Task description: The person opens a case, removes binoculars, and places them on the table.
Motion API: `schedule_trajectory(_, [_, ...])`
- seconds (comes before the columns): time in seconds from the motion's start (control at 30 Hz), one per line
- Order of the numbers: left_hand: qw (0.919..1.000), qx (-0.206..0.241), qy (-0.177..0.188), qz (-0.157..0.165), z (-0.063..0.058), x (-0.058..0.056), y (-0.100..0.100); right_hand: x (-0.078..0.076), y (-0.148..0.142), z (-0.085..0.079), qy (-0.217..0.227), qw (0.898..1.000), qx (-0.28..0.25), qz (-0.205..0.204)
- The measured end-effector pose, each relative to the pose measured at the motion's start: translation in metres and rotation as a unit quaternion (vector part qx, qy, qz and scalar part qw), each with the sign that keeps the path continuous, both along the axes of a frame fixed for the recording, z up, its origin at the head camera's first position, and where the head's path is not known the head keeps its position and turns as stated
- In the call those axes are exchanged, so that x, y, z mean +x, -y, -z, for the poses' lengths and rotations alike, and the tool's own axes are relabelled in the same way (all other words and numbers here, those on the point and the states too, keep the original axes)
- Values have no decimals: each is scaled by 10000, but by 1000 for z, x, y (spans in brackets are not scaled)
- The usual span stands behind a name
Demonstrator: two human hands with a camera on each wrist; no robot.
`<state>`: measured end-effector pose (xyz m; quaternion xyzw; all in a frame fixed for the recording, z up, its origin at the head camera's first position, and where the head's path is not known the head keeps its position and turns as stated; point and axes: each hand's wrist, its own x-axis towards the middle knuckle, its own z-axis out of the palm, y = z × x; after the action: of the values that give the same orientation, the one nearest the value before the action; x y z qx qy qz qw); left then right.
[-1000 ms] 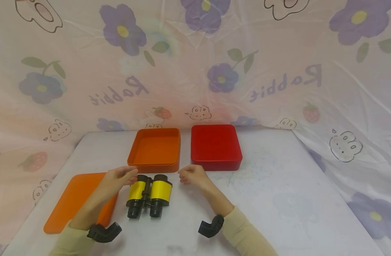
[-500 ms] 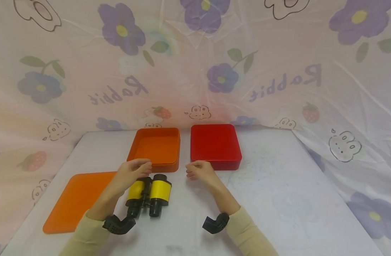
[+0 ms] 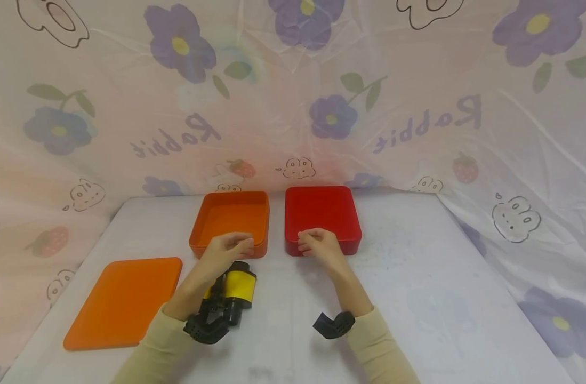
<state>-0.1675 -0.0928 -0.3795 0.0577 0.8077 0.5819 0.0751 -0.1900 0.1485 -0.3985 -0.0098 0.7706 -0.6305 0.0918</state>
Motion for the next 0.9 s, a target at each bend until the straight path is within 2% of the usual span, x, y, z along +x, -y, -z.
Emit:
schedule_trajectory(0.2, [9995, 280, 93, -64, 4, -4, -15, -3, -14, -2, -233, 9993, 249, 180])
schedule_trajectory(0.53, [9987, 305, -327, -243, 12, -13, -43, -14, -37, -3, -553, 9928, 617, 868])
schedule_trajectory(0.63, [9981, 286, -404, -380, 16, -18, -51, -17, -45, -1, -695, 9881, 785, 1122])
schedule_trajectory(0.8, [9946, 320, -759, -629, 19, -26, -63, -23, -56, 5, -943, 9764, 1028, 1651])
schedule_trajectory(0.9, [9941, 446, -696, -707, 20, -29, -67, -27, -62, 9, -1072, 9673, 1047, 2046])
